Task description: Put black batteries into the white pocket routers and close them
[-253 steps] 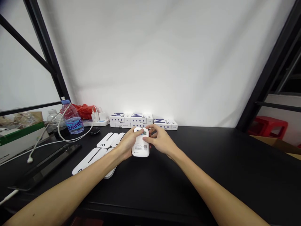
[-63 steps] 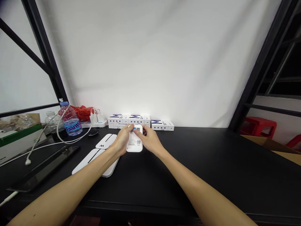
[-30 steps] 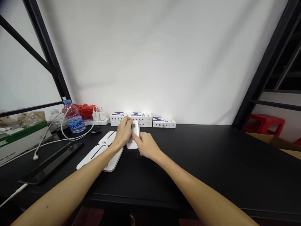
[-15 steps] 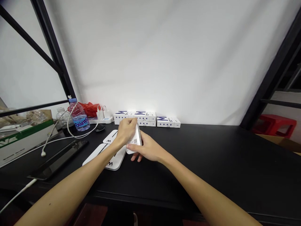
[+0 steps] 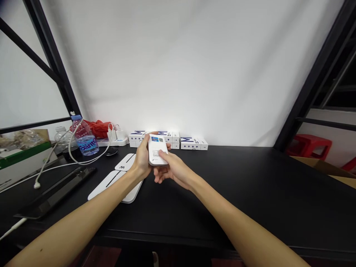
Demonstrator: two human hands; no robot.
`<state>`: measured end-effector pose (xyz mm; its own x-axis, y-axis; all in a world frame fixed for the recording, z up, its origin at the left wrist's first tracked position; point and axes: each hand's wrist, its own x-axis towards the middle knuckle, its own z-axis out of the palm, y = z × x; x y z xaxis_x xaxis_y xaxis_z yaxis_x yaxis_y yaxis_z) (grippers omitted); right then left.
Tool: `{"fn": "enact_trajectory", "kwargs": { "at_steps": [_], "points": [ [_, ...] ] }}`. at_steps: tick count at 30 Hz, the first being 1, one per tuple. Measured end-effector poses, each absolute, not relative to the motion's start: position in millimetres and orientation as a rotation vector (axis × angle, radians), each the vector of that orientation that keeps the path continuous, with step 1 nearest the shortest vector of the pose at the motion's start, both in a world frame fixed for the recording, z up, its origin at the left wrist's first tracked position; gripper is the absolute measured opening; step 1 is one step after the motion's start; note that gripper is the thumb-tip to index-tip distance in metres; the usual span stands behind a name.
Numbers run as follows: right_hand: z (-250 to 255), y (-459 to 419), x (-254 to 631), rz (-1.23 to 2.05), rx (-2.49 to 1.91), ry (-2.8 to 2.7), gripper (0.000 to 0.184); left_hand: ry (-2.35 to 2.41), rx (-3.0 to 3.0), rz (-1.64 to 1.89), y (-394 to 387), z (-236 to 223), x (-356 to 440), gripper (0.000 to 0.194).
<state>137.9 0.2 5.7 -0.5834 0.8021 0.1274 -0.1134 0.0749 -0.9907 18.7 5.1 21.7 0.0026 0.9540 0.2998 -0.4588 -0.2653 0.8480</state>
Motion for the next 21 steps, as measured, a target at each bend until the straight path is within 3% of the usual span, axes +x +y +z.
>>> {"fn": "enact_trajectory", "kwargs": {
  "at_steps": [3, 6, 9, 13, 21],
  "points": [
    [7.4, 0.1, 140.3, 0.836, -1.007, -1.900, 0.052, 0.650, 1.042, 1.568, 3.1, 27.3, 19.5, 0.035],
    [9.2, 0.6, 143.9, 0.294, -1.070, -1.914, 0.042, 0.768, 1.042, 1.599, 4.9, 30.4, 18.6, 0.033],
    [11.8, -0.3, 146.4, 0.226, -0.913, -1.911, 0.026, 0.881, 1.059, 1.599, 9.3, 27.4, 16.9, 0.035],
    [14.8, -2.2, 148.0, 0.315, -0.683, -2.018, 0.029, 0.989, 1.138, 1.543, 15.7, 17.3, 14.4, 0.033],
    [11.9, -2.5, 147.5, 0.386, -0.659, -2.053, 0.035, 1.272, 1.342, 1.587, 19.9, 7.1, 11.5, 0.034]
  ]
}}
